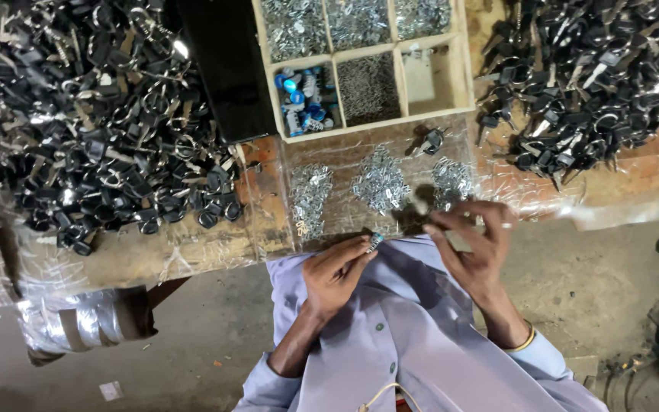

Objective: The person sits at a workbench covered with piles of small black cylindrical components and assembles them one at a time. They pick a black body and small metal parts from a compartment tray, fit the parts together by hand, and place the finished assembly into a pile or cardboard box on the bench.

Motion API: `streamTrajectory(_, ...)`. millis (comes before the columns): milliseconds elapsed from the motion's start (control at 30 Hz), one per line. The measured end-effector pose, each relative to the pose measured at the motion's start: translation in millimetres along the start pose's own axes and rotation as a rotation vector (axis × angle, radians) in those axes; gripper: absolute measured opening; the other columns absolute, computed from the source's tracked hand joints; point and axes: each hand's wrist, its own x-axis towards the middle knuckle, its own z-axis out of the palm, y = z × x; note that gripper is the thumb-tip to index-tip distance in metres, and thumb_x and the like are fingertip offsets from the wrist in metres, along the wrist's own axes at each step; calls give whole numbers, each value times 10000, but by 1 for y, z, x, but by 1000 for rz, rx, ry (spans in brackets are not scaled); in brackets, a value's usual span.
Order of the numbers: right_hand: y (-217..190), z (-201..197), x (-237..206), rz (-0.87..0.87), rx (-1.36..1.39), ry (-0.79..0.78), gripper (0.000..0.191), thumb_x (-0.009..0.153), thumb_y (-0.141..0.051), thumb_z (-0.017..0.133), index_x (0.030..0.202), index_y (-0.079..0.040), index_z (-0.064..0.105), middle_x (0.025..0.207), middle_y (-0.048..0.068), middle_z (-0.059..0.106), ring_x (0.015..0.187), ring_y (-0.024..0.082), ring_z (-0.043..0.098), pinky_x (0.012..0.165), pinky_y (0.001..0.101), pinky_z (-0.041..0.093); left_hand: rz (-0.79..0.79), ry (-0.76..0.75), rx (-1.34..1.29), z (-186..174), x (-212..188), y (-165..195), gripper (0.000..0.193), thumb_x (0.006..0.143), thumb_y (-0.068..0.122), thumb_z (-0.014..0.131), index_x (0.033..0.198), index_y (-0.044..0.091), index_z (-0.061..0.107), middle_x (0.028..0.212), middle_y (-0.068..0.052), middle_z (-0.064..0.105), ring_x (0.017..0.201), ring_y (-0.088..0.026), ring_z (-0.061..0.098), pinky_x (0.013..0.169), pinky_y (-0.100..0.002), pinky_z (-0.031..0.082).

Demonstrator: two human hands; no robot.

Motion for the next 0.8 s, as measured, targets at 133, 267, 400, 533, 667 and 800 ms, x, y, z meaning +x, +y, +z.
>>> streamTrajectory(133, 0, -9, -2, -52, -199, -73, 393, 836, -408, 863, 1147, -178, 796, 1380, 88, 563, 1318, 329, 390, 1111, 497, 266, -103, 25, -143, 0, -5, -8, 234, 840, -28, 851, 1052, 6, 760, 1084, -128, 792, 788, -107, 775, 554, -194, 502)
streamTrajectory(267, -4, -5, -8, -53, -166, -149, 521, 843, -526, 840, 1224, -178, 767, 1467, 103, 496, 1385, 347, 351, 1181, 536, 230, -107, 33, -167, 0, -8, -12, 247, 841, -34, 848, 1065, 10, 753, 1083, -129, 790, 793, -141, 792, 543, -190, 506)
streamTrajectory(400, 3, 1, -10, -95, -129, -140, 521, 832, -492, 855, 1226, -167, 752, 1478, 171, 464, 1364, 382, 321, 1127, 552, 232, -130, 33, -215, -1, -10, -13, 252, 850, -48, 835, 1081, 0, 749, 1101, -137, 785, 801, -155, 793, 562, -196, 535)
streamTrajectory(533, 4, 4, -16, -294, -118, -146, 301, 787, -207, 885, 1076, -258, 815, 1275, -30, 633, 1305, 270, 423, 1126, 459, 287, -116, 19, -246, -2, -7, -13, 259, 854, -54, 827, 1095, -9, 743, 1102, -146, 776, 831, -177, 801, 597, -215, 613)
streamTrajectory(667, -5, 6, -18, -288, 125, -217, 285, 775, -107, 869, 1053, -136, 808, 1082, -3, 705, 1099, 235, 579, 984, 354, 425, -139, 21, -243, -2, -4, -10, 250, 858, -65, 817, 1091, -20, 741, 1113, -165, 772, 838, -192, 797, 615, -230, 629)
streamTrajectory(800, -18, 17, -6, -165, 302, -122, 249, 727, -18, 816, 965, -82, 779, 978, 48, 746, 912, 209, 658, 823, 382, 449, -131, 24, -264, -1, -1, -8, 248, 874, -75, 802, 1108, -27, 737, 1131, -164, 763, 870, -192, 795, 663, -244, 655)
